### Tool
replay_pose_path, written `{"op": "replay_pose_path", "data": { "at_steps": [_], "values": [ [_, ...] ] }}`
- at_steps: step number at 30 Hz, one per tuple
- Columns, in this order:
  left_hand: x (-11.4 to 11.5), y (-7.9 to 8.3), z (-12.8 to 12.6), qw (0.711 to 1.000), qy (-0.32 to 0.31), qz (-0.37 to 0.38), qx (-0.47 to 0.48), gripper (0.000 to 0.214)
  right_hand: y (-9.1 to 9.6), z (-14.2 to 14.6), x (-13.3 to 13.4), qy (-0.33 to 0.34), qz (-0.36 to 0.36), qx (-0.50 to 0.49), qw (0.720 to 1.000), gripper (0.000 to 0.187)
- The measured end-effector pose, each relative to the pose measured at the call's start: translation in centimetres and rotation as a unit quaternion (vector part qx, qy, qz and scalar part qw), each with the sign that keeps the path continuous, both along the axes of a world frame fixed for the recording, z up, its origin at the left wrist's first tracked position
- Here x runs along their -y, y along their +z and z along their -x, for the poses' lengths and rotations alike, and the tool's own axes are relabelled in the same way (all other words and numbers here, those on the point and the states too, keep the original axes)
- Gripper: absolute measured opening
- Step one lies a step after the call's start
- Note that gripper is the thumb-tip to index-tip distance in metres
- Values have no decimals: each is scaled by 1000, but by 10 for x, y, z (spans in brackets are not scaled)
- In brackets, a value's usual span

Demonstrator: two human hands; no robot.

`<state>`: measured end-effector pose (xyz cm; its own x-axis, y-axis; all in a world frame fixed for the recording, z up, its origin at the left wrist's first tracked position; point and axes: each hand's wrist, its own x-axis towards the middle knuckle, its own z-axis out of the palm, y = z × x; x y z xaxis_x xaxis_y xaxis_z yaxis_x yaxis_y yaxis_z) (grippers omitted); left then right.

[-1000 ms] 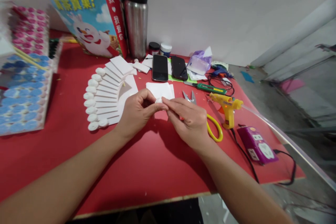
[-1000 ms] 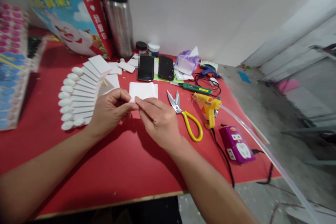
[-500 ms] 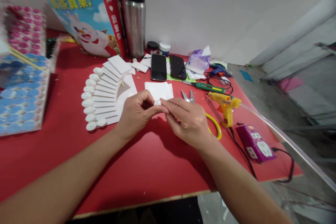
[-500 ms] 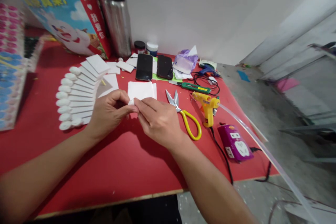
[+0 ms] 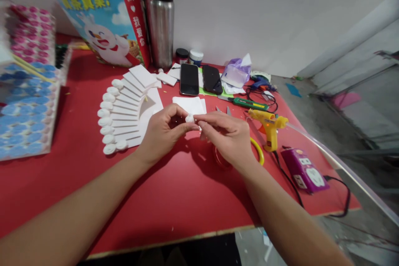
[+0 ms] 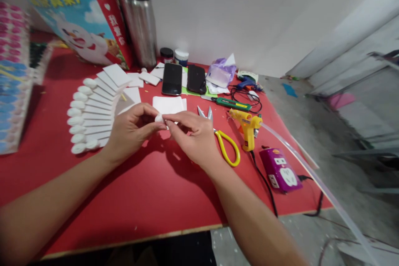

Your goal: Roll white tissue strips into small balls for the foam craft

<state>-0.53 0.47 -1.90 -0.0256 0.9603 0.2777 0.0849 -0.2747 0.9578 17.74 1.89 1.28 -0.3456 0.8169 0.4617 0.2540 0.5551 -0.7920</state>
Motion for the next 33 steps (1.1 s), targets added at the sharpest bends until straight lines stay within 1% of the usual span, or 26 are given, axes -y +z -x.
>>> {"op": "replay_pose_path", "data": {
  "at_steps": [2, 3, 5, 12, 17, 19, 21, 22, 23, 24, 25, 27, 29, 31, 33],
  "values": [
    [1, 1, -1, 1000, -2, 0, -3, 21, -1, 1, -1, -5, 81, -29, 996, 12],
    [2, 2, -1, 1000, -3, 4, -2, 20, -1, 1, -2, -6, 107, -37, 994, 11],
    [4, 4, -2, 1000, -10, 20, 4, 20, -4, 1, -3, -8, 121, -38, 992, 12],
    [6, 7, -4, 997, -44, 62, 34, 23, -9, -2, -6, -4, 77, -4, 997, 7],
    [8, 11, -6, 992, -72, 79, 67, 25, -8, -4, -10, -6, 10, 38, 999, 7],
    [8, 12, -7, 988, -78, 99, 89, 24, -4, -7, -11, -21, -24, 62, 998, 9],
    [6, 11, -8, 979, -89, 129, 129, 26, 4, -13, -11, -61, -64, 114, 990, 11],
    [5, 10, -8, 972, -100, 143, 155, 28, 8, -18, -10, -90, -79, 159, 980, 12],
    [4, 8, -8, 964, -110, 156, 183, 29, 12, -24, -8, -121, -91, 222, 963, 12],
    [3, 7, -8, 956, -119, 167, 209, 30, 15, -31, -5, -146, -88, 300, 939, 11],
    [2, 5, -8, 948, -127, 181, 229, 30, 17, -38, -2, -174, -82, 371, 908, 12],
    [0, 4, -8, 934, -135, 202, 262, 29, 19, -52, 7, -208, -68, 485, 847, 28],
    [-1, 5, -8, 924, -138, 214, 287, 27, 17, -62, 17, -211, -42, 558, 802, 42],
    [-1, 6, -8, 914, -147, 223, 304, 27, 16, -65, 24, -199, -1, 599, 776, 45],
    [-1, 7, -8, 904, -159, 233, 321, 26, 17, -63, 27, -189, 53, 620, 760, 45]
  ]
}}
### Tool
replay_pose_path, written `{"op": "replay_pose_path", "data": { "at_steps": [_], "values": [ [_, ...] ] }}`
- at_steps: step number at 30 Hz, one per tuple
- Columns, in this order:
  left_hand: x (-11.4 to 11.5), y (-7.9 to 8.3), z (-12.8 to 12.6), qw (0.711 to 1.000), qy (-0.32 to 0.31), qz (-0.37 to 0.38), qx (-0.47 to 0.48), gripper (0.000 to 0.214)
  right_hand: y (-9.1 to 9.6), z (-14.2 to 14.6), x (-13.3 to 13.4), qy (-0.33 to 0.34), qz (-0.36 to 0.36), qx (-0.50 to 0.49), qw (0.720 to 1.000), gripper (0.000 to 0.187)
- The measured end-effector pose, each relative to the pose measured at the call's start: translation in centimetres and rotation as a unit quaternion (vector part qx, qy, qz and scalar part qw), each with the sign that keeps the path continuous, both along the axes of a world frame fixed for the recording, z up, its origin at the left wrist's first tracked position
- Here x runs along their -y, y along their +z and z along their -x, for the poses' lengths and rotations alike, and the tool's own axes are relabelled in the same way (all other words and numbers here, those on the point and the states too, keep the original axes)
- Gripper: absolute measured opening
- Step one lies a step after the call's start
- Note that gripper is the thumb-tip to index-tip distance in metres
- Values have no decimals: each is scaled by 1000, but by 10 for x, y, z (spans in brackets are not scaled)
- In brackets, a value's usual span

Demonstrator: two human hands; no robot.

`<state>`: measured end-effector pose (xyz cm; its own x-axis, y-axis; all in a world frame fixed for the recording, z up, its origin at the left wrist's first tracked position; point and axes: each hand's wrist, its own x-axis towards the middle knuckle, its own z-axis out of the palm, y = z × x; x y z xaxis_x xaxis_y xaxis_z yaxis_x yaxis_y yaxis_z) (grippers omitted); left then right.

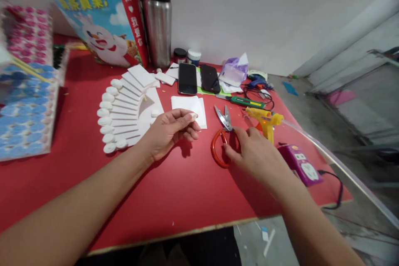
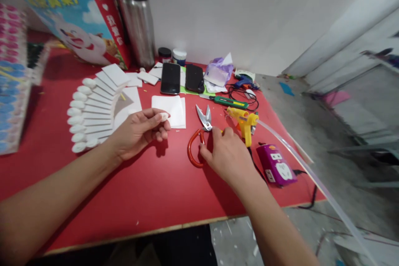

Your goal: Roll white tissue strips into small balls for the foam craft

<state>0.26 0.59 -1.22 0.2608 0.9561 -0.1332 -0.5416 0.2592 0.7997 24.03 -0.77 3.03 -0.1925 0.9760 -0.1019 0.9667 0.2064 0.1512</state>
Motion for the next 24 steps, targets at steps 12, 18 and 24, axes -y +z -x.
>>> {"op": "replay_pose_path", "data": {
  "at_steps": [12, 18, 24],
  "values": [
    [-1, 0, 1, 990, 41, 98, 94, 18, -1, 9, -7, -106, 49, 11, 993, 40],
    [-1, 6, -2, 982, 59, 145, 109, 20, -10, -15, -5, -92, 0, -171, 981, 32],
    [-2, 5, -2, 981, 50, 151, 116, 17, -16, -17, 1, 55, -14, -390, 919, 56]
  ]
}}
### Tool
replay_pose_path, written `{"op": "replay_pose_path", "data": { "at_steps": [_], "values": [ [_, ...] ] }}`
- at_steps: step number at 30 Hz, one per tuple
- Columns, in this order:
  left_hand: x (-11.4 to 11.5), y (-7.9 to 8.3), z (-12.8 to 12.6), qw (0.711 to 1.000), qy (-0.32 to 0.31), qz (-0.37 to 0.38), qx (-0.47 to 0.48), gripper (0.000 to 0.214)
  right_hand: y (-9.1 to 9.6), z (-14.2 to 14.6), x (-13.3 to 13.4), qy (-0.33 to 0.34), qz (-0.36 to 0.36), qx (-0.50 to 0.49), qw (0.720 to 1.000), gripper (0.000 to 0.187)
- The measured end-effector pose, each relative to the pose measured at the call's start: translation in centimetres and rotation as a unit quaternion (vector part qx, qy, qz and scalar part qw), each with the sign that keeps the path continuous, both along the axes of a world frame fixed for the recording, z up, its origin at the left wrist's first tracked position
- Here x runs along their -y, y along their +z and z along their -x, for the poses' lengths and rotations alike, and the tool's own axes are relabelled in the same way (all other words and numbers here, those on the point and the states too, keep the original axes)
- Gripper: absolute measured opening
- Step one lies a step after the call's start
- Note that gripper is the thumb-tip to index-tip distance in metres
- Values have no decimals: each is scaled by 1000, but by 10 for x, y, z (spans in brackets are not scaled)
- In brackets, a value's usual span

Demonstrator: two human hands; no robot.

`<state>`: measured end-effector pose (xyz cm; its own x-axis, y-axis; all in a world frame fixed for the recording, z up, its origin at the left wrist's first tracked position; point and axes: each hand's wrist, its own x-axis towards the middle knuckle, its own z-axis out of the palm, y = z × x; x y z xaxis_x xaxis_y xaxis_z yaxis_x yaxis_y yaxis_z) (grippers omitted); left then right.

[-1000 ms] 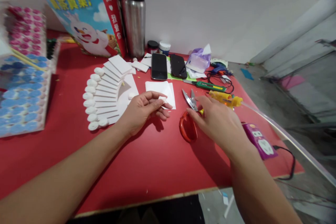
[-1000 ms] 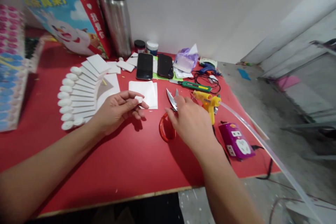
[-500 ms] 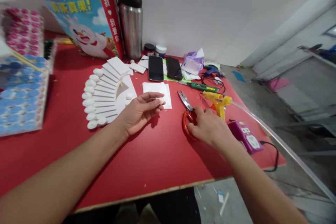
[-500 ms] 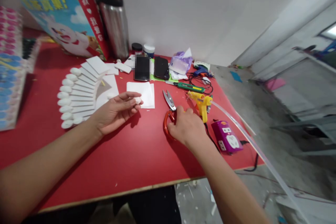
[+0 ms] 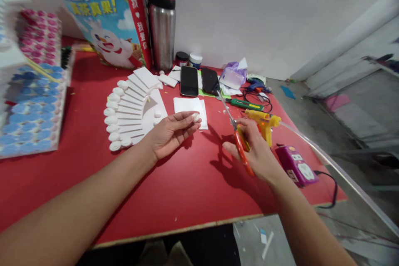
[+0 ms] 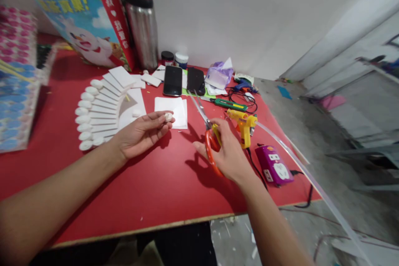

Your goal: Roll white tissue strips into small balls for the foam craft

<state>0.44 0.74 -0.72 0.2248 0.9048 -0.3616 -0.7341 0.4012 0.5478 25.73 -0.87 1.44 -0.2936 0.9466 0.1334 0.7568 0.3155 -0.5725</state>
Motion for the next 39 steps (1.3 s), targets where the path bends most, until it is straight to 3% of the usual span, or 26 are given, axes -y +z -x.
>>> {"op": "replay_pose_path", "data": {
  "at_steps": [6, 20, 25, 33, 39],
  "values": [
    [-1, -2, 0, 1000, 16, -9, -4, 14, -5, 20, 2, 97, -33, 29, 994, 77],
    [-1, -5, -4, 997, 21, -61, -36, 13, -9, 36, -2, 96, -60, 83, 990, 87],
    [1, -8, -3, 997, 14, -63, -38, 13, -9, 40, -1, 79, -47, 91, 992, 83],
    [1, -7, -4, 997, 19, -61, -34, 16, -19, 37, 0, 77, -84, 62, 992, 72],
    [0, -8, -3, 998, 14, -50, -38, 12, -15, 40, 2, 33, -50, 9, 998, 51]
  ]
}}
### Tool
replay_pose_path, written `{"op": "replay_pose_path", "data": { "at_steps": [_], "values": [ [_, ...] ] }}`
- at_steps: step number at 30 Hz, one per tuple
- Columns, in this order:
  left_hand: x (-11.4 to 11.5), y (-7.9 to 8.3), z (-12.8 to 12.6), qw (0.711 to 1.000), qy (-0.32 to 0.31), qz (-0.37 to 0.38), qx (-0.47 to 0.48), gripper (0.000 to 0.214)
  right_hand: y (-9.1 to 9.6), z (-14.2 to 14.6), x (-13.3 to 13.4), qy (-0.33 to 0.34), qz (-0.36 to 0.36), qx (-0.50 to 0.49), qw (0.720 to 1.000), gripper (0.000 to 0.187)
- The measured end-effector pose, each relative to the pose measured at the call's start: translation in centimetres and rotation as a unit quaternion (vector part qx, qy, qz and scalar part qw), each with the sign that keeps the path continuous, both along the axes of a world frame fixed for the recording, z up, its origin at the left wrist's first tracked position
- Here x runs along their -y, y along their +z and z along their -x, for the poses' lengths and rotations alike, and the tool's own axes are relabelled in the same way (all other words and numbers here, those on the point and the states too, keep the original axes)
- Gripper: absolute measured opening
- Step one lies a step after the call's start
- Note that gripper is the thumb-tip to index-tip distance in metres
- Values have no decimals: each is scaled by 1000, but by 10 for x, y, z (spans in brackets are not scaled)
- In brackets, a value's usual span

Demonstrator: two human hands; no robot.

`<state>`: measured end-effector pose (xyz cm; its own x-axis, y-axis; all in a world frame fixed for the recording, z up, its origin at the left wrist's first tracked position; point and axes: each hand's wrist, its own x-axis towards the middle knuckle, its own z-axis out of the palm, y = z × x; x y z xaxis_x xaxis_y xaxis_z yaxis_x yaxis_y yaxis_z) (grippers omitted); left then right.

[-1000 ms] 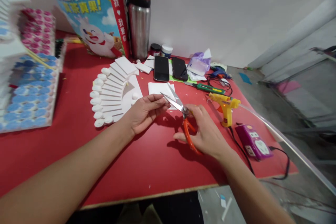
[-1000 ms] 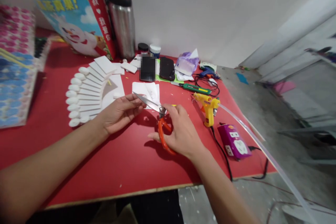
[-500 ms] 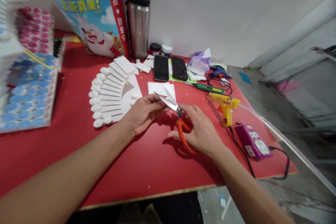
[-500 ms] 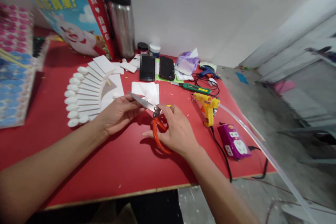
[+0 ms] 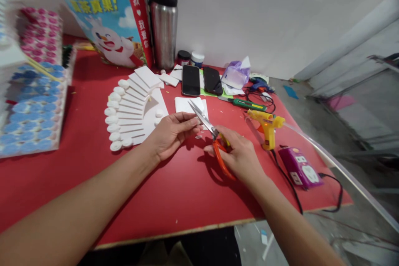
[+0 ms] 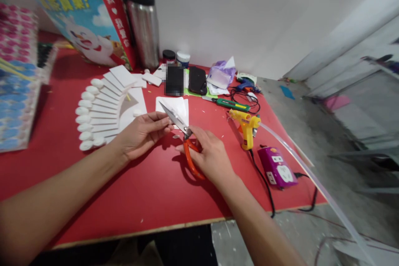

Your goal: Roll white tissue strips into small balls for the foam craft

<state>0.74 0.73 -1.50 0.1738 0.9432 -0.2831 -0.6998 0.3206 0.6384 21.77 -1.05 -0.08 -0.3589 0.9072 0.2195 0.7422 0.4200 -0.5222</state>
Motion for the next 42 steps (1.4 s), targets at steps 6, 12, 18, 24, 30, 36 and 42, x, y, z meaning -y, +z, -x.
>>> {"op": "replay_pose_path", "data": {
  "at_steps": [6, 12, 18, 24, 30, 36, 42],
  "values": [
    [1, -3, 3, 999, -41, 4, 21, 14, 6, -5, -5, -82, 67, -100, 989, 42],
    [2, 3, 3, 999, -39, 3, 33, 16, 14, -14, -11, -83, 28, -1, 996, 49],
    [4, 1, 2, 990, -31, -112, -77, 24, 9, -24, -17, -196, 38, 169, 965, 60],
    [8, 3, 0, 968, -17, -168, -183, 25, 8, -23, -16, -188, 31, 248, 950, 54],
    [11, 11, -2, 964, -21, -174, -202, 22, 6, -21, -16, -180, 29, 242, 953, 51],
    [11, 5, -4, 980, -55, -144, -128, 22, 2, -31, -16, -147, 27, 104, 983, 49],
    [8, 1, -5, 996, -63, -41, -40, 24, 15, -27, -15, -71, 50, -20, 996, 54]
  ]
}}
